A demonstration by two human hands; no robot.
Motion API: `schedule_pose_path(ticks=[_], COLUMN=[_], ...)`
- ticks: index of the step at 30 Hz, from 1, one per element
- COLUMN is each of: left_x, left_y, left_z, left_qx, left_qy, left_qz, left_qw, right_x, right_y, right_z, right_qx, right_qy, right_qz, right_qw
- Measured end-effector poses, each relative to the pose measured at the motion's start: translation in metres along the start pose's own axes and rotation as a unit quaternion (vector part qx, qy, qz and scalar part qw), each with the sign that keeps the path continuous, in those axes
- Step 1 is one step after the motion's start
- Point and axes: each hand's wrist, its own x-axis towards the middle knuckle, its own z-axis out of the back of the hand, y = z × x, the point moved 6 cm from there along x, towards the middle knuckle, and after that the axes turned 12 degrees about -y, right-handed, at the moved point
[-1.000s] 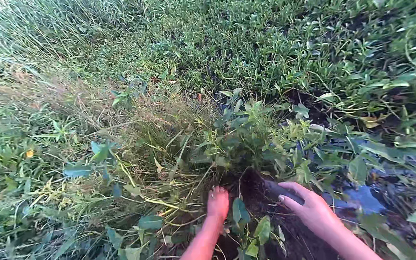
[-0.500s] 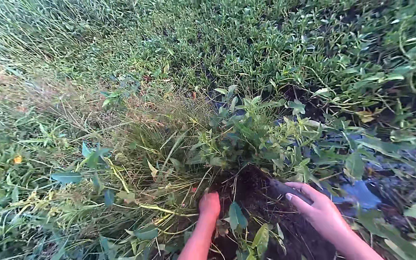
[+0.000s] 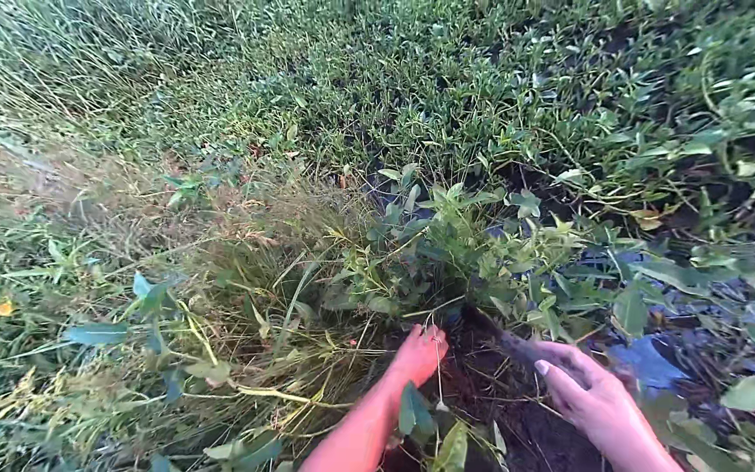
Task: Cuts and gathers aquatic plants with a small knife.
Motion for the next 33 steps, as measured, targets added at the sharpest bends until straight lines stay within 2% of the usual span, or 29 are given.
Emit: schedule_pose_path(ticks=[2, 3, 8, 11, 16, 19, 20, 23, 27, 30, 33], left_x=[0.015, 0.022, 0.036, 0.039, 0.028, 0.006, -0.005, -0.031, -0.063, -0.087, -0.063], left_y=[0.004, 0.007, 0.027, 0.027, 0.033, 0.035, 0.034, 0.026, 0.006, 0.002, 0.005], left_z=[-0.01, -0.015, -0.035, -0.031, -0.015, -0.012, -0.011, -0.013, -0.007, -0.003, 0.003], left_qx=[0.0, 0.002, 0.015, -0.029, -0.092, -0.17, -0.176, -0.093, -0.057, -0.065, -0.062], left_qy=[-0.06, -0.069, -0.02, -0.03, 0.008, -0.024, -0.012, 0.085, 0.161, 0.136, 0.076], left_qz=[-0.015, 0.007, 0.234, 0.305, 0.323, 0.347, 0.338, 0.245, 0.149, 0.102, 0.077], left_qw=[0.998, 0.998, 0.972, 0.951, 0.942, 0.922, 0.925, 0.961, 0.974, 0.983, 0.992], right_x=[-0.008, -0.011, -0.019, -0.022, -0.026, -0.024, -0.024, -0.023, -0.016, -0.008, -0.008], right_y=[-0.003, -0.005, -0.015, -0.019, -0.022, -0.02, -0.02, -0.019, -0.011, -0.008, -0.007], right_z=[-0.001, -0.002, -0.007, -0.009, -0.008, -0.006, -0.006, -0.004, 0.003, 0.002, -0.002], right_qx=[0.009, 0.015, 0.039, 0.037, 0.042, 0.04, 0.04, 0.034, 0.023, 0.023, 0.035], right_qy=[-0.003, -0.008, -0.013, -0.012, -0.012, -0.012, -0.014, -0.02, -0.02, -0.008, -0.008], right_qz=[-0.015, -0.02, -0.032, -0.034, -0.028, -0.023, -0.022, -0.016, -0.006, -0.014, -0.014], right_qw=[1.0, 1.0, 0.999, 0.999, 0.999, 0.999, 0.999, 0.999, 1.0, 1.0, 0.999])
